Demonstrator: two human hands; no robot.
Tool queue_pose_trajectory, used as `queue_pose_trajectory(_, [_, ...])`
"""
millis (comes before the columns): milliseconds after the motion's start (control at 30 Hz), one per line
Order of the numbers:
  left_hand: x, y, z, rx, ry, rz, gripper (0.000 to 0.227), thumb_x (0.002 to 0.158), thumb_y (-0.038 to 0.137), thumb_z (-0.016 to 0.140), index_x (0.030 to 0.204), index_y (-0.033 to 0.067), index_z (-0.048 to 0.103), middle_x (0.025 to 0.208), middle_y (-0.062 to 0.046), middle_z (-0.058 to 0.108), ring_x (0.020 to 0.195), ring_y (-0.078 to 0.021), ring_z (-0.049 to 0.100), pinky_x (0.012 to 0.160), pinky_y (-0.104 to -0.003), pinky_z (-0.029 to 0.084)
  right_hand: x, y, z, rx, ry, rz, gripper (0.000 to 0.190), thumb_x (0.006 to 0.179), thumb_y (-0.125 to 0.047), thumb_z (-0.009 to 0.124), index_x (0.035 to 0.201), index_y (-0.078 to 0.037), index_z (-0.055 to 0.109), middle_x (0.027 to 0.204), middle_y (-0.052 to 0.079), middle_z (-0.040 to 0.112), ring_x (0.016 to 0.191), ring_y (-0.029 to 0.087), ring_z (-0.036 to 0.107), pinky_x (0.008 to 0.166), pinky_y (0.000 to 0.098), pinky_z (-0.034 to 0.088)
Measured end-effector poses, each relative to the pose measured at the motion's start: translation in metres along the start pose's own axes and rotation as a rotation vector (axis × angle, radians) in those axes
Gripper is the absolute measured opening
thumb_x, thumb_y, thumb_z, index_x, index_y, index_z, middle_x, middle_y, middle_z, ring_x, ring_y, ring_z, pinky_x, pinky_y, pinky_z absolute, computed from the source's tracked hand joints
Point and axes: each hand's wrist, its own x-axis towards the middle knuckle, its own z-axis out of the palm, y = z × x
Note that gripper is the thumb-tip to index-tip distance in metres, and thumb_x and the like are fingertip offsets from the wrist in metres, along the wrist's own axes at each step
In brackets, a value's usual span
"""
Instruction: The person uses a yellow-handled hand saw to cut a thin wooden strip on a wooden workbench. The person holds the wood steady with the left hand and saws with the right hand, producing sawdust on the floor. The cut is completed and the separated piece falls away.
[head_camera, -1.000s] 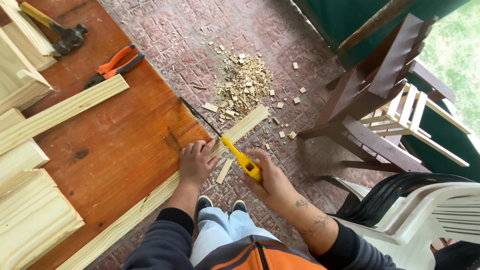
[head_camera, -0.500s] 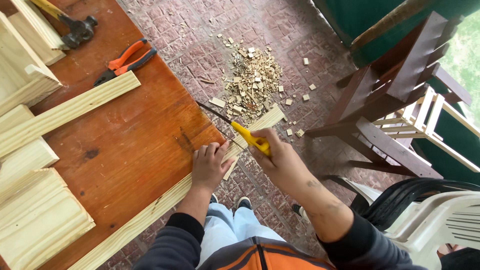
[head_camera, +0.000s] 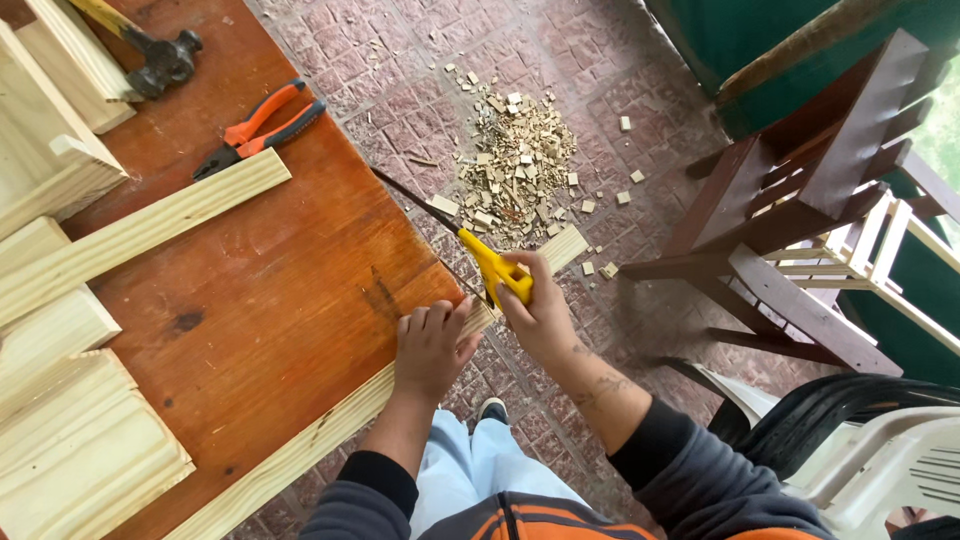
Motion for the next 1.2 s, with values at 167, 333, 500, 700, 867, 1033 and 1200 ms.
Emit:
queue_pose_trajectory(167, [0.002, 0.000, -0.002, -0.032, -0.033, -0.027, 0.055, 0.096, 0.067, 0.046, 0.125, 0.0236, 0.064, 0.101, 0.001, 0.059, 0.086, -0.0209, 0.061, 0.072, -0.037, 0.046, -0.029, 0.066, -0.001, 0.231, 0.101, -0.136, 0.019, 0.084, -0.006, 0.063, 0.102, -0.005, 0.061, 0.055, 0.009, 0.061, 0.046, 0.018, 0.056, 0.047, 0.0303, 0.045])
queue_pose_trajectory(333, [-0.002, 0.000, 0.004, -0.062, -0.072, -0.027, 0.054, 0.092, 0.065, 0.057, 0.124, 0.0217, 0.065, 0.105, 0.000, 0.058, 0.091, -0.0222, 0.059, 0.075, -0.037, 0.045, -0.059, 0.079, -0.010, 0.344, 0.061, -0.282, 0.014, 0.070, -0.004, 0.062, 0.084, -0.004, 0.066, 0.057, 0.009, 0.067, 0.048, 0.019, 0.060, 0.049, 0.0313, 0.049])
queue_pose_trajectory(500, [-0.003, 0.000, 0.003, -0.049, -0.080, -0.024, 0.054, 0.086, 0.062, 0.065, 0.122, 0.0224, 0.067, 0.105, 0.001, 0.059, 0.093, -0.0225, 0.060, 0.075, -0.039, 0.044, -0.066, 0.090, -0.015, 0.266, 0.064, -0.320, 0.005, 0.072, -0.007, 0.066, 0.077, -0.007, 0.067, 0.062, 0.008, 0.066, 0.052, 0.021, 0.060, 0.051, 0.0338, 0.050])
queue_pose_trajectory(700, [-0.004, 0.002, 0.004, 0.013, -0.031, -0.011, 0.049, 0.091, 0.061, 0.061, 0.121, 0.0236, 0.068, 0.105, 0.001, 0.059, 0.091, -0.0202, 0.059, 0.076, -0.037, 0.042, -0.086, 0.121, -0.015, 0.194, 0.027, -0.403, 0.010, 0.074, -0.007, 0.069, 0.084, -0.002, 0.069, 0.064, 0.015, 0.065, 0.050, 0.029, 0.059, 0.049, 0.0382, 0.050])
queue_pose_trajectory(867, [-0.003, 0.006, -0.002, -0.008, -0.081, -0.022, 0.051, 0.084, 0.056, 0.074, 0.122, 0.0227, 0.066, 0.109, -0.001, 0.060, 0.093, -0.0234, 0.058, 0.077, -0.041, 0.042, -0.124, 0.121, -0.046, 0.083, 0.010, -0.489, 0.019, 0.086, -0.023, 0.062, 0.087, -0.004, 0.063, 0.067, 0.009, 0.059, 0.050, 0.022, 0.056, 0.047, 0.0332, 0.050])
queue_pose_trajectory(1033, [-0.003, 0.008, -0.004, -0.031, -0.168, -0.051, 0.055, 0.083, 0.053, 0.079, 0.125, 0.0212, 0.064, 0.115, -0.004, 0.062, 0.096, -0.0269, 0.056, 0.079, -0.044, 0.043, -0.156, 0.115, -0.071, 0.031, -0.009, -0.482, 0.035, 0.097, -0.041, 0.055, 0.082, -0.010, 0.060, 0.069, 0.000, 0.058, 0.051, 0.012, 0.054, 0.049, 0.0279, 0.049])
queue_pose_trajectory(1200, [0.000, 0.009, -0.007, -0.081, -0.163, -0.027, 0.054, 0.084, 0.047, 0.081, 0.124, 0.0164, 0.063, 0.114, -0.007, 0.061, 0.098, -0.0285, 0.057, 0.083, -0.044, 0.047, -0.172, 0.117, -0.082, 0.009, -0.062, -0.480, 0.046, 0.097, -0.054, 0.053, 0.081, -0.012, 0.059, 0.069, 0.000, 0.057, 0.054, 0.014, 0.054, 0.052, 0.0302, 0.048])
